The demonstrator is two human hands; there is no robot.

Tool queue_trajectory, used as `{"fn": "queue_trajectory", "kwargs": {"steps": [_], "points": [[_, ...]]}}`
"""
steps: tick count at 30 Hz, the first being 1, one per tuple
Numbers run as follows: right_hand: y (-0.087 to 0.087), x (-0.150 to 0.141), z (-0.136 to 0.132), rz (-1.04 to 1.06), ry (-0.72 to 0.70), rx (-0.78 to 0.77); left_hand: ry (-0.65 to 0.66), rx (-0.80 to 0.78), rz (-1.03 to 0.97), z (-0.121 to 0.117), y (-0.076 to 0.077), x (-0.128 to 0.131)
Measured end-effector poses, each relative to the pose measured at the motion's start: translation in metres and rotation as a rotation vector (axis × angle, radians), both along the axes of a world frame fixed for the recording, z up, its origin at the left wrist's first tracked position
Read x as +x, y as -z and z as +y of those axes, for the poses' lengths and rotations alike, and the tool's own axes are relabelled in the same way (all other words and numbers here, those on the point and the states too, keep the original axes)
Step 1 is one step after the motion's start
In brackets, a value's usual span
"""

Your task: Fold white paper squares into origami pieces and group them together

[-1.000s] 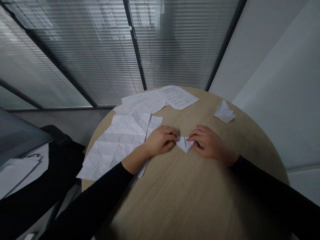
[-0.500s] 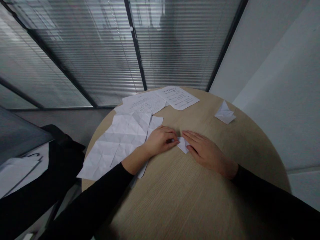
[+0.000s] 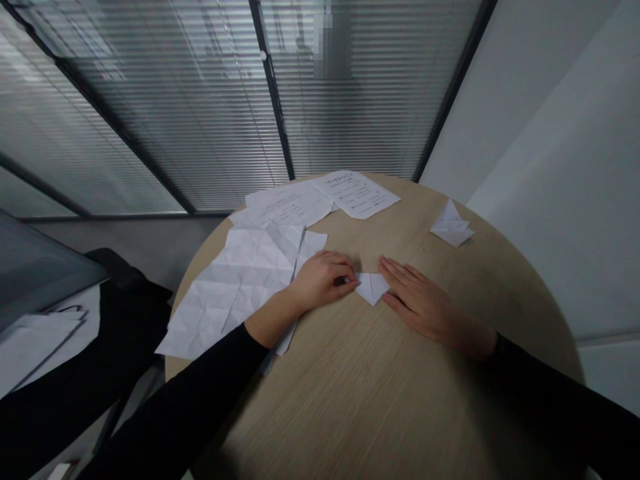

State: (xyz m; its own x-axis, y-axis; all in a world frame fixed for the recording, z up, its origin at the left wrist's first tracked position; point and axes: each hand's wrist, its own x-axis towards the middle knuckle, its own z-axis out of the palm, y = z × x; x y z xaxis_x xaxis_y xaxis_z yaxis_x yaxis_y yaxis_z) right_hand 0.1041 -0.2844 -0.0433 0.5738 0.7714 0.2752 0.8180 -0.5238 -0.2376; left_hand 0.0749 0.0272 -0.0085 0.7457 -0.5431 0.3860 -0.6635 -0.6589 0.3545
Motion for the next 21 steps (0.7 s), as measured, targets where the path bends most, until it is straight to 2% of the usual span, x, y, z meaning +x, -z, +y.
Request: {"fn": "queue_trajectory", "kwargs": {"steps": [6, 13, 17, 21], "points": [[0.003, 0.0, 0.009, 0.016, 0.058, 0.036, -0.069, 0.075, -0.025, -0.003, -0.003, -0.001], [-0.001, 0.001, 0.009, 0.024, 0.066, 0.049, -0.173, 0.254, -0.037, -0.007, -0.006, -0.001], [-0.008, 0.008, 0.01, 0.04, 0.036, 0.142, -0.248, 0.271, -0.053, -0.006, -0.004, 0.0], [-0.007, 0.021, 0.014, 0.076, -0.007, 0.284, -0.288, 0.25, -0.065, -0.004, -0.002, 0.0]]}}
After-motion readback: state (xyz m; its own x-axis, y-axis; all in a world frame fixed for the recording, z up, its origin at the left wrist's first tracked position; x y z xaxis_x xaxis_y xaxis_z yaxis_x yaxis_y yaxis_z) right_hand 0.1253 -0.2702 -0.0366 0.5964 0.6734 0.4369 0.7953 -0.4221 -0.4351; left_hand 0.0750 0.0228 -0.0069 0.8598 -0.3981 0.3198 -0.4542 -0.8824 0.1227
